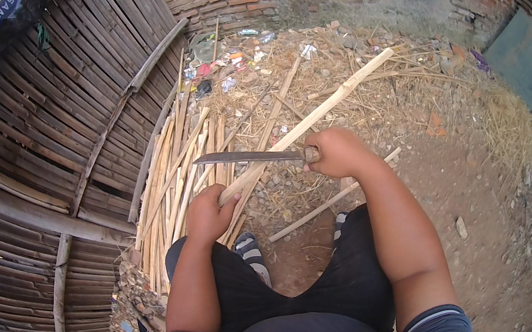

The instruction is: The person is using a blade to shave thin strips of wood from a larger piece by hand.

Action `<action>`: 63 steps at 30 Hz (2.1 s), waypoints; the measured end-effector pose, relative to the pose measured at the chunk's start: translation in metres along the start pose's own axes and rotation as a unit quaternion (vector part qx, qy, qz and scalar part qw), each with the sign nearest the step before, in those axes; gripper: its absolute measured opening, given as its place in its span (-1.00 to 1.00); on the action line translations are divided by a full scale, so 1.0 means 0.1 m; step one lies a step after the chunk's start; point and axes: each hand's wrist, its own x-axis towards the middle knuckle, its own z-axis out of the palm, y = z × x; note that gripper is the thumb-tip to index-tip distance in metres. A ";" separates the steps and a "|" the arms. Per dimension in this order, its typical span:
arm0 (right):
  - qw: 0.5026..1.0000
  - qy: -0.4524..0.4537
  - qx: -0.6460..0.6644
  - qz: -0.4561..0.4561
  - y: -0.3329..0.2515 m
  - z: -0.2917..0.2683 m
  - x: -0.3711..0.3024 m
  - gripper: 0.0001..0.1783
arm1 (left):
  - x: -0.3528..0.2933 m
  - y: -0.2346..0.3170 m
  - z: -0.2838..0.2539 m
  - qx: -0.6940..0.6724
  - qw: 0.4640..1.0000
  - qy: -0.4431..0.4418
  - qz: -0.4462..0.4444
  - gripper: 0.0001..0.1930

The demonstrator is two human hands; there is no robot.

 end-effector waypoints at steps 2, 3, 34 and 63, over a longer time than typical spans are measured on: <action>0.999 0.019 0.017 0.024 0.05 -0.09 -0.01 -0.55 | -0.01 0.02 0.01 -0.015 1.000 0.026 0.008 -0.61; 0.998 0.030 0.015 0.052 0.09 -0.14 0.00 -0.57 | -0.01 0.03 0.02 -0.024 0.999 0.041 0.011 -0.62; 0.991 0.130 0.002 0.019 0.03 -0.06 0.01 -0.70 | 0.00 -0.03 0.08 -0.045 0.993 0.113 0.007 -0.66; 0.992 0.079 -0.064 -0.079 -0.20 0.00 -0.04 -0.63 | -0.03 -0.05 0.09 -0.065 0.987 0.146 0.034 -0.62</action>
